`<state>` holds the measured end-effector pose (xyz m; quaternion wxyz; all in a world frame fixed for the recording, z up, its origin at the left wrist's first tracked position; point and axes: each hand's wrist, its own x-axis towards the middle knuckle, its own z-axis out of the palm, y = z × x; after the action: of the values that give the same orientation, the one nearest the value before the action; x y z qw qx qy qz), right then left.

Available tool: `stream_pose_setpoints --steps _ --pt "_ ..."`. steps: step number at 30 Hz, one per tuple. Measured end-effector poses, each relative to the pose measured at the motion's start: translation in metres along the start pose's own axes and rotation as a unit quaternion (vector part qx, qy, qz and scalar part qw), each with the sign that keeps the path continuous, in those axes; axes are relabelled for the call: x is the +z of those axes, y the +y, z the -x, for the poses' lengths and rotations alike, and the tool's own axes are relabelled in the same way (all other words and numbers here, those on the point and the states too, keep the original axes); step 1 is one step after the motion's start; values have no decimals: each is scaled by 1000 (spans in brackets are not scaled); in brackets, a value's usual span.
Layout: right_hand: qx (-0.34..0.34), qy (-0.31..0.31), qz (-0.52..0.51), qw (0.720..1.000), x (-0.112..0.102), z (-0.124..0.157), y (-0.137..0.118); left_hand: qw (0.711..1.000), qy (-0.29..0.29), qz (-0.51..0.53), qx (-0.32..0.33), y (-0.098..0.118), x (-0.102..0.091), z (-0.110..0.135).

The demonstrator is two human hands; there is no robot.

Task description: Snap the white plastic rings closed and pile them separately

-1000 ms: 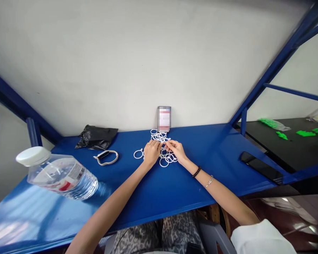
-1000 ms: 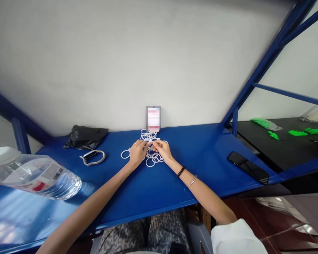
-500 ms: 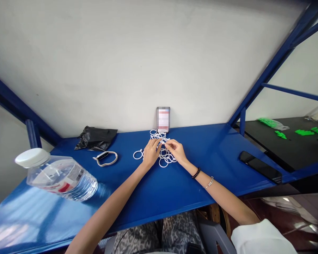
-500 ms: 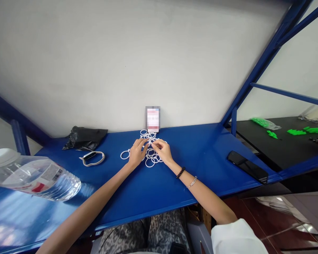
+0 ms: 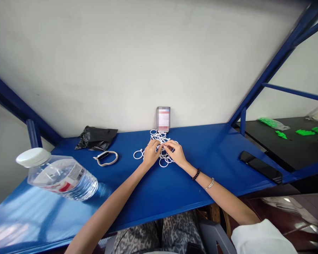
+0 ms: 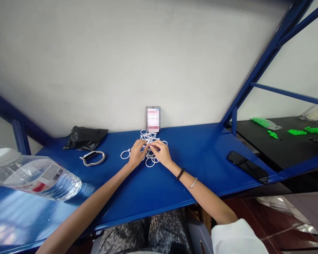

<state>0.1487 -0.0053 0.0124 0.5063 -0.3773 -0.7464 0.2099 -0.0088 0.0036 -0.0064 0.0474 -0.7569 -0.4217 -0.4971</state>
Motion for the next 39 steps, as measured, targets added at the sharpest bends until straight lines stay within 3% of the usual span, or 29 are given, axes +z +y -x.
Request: stream_pose_setpoints --steps 13,22,26,31,39 --pt "-33 -71 88 993 -1 6 0 987 -33 97 -125 2 -3 0" --pt "-43 -79 106 990 0 6 3 983 -38 104 -144 -2 0 1" --pt "-28 -72 92 993 -1 6 2 986 -39 91 -133 -3 1 2" --pt "3 -19 47 999 -2 4 3 994 -41 61 -81 -2 2 3" --pt "42 -26 24 998 -2 1 10 997 -50 62 -22 1 3 2"
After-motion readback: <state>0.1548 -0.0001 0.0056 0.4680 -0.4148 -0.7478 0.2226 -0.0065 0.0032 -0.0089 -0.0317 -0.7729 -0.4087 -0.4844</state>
